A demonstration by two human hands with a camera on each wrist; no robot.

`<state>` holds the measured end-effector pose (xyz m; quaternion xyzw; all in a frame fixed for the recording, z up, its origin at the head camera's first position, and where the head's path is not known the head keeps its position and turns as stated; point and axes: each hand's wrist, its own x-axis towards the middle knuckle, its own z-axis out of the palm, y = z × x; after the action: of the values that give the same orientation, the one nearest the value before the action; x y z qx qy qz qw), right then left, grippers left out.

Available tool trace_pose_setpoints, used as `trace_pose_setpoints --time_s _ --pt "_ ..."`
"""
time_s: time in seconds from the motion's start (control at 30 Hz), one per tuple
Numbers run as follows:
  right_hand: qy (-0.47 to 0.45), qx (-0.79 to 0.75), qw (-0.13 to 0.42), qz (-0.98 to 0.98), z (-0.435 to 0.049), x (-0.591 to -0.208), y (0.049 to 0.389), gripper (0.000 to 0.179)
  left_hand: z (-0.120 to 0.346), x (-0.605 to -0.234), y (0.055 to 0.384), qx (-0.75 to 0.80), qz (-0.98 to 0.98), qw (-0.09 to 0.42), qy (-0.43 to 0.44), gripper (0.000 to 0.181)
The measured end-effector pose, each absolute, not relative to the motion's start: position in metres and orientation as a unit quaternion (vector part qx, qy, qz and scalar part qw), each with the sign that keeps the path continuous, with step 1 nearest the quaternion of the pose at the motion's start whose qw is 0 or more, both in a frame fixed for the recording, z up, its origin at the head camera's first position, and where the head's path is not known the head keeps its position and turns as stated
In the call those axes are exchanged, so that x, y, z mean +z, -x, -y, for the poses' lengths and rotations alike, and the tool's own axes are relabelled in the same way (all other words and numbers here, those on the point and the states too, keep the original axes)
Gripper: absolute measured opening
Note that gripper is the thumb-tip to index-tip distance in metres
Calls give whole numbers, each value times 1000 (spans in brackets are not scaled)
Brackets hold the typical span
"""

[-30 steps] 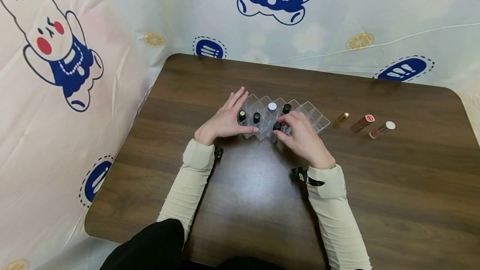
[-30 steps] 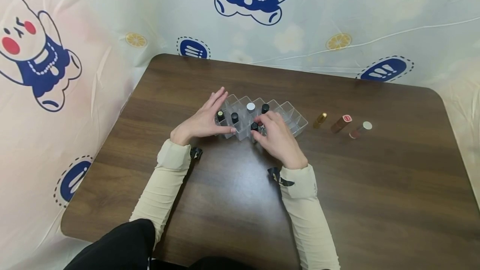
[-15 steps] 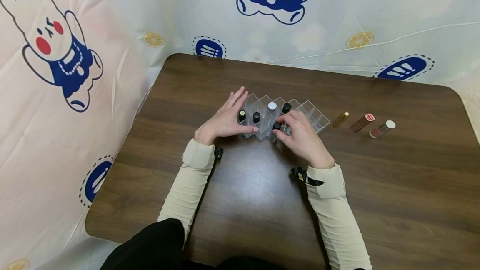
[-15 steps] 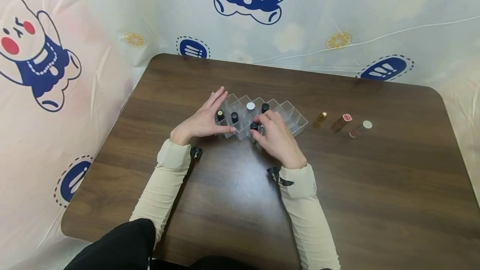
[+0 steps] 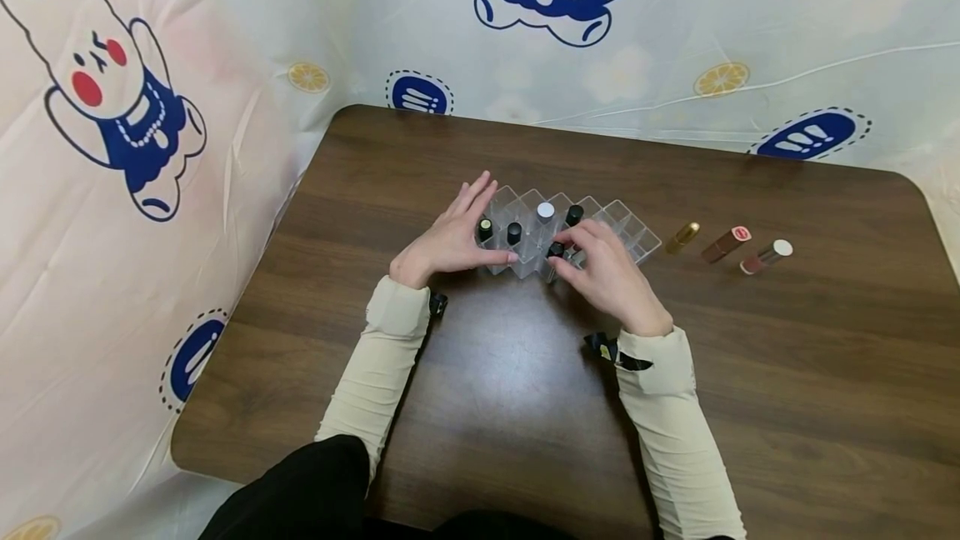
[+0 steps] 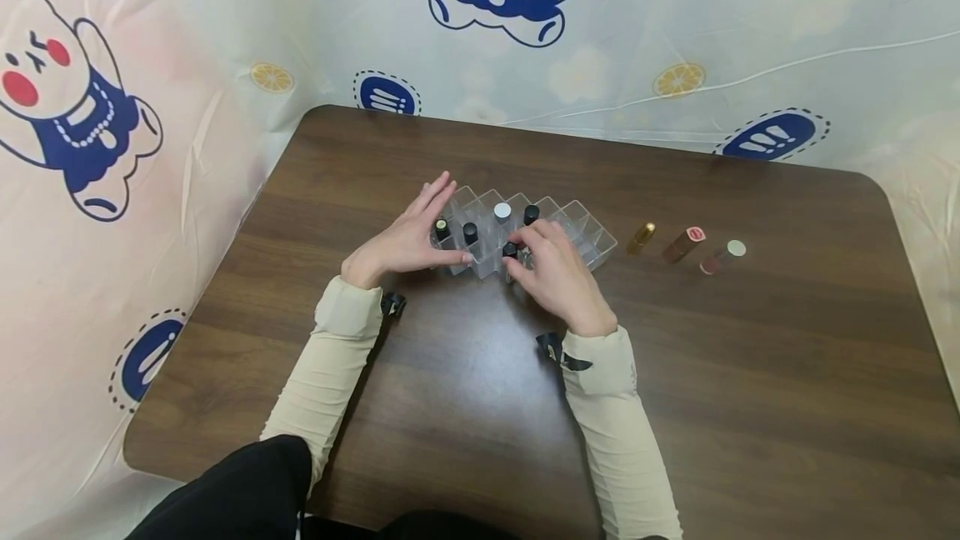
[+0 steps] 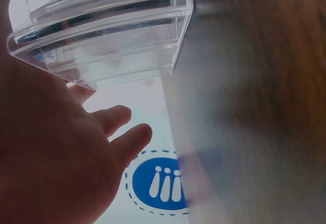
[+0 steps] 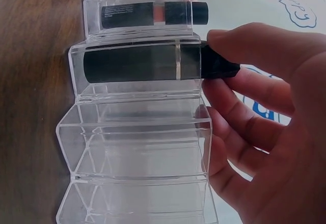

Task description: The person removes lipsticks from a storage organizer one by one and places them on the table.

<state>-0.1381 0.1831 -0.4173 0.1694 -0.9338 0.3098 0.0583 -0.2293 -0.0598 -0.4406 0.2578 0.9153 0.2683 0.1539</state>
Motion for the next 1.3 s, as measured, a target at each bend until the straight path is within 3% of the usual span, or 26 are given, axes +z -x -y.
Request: trace_pose_setpoints --time_s 1.3 --pt "-152 346 72 923 -191 -406 135 26 60 -438 228 267 -916 154 -257 116"
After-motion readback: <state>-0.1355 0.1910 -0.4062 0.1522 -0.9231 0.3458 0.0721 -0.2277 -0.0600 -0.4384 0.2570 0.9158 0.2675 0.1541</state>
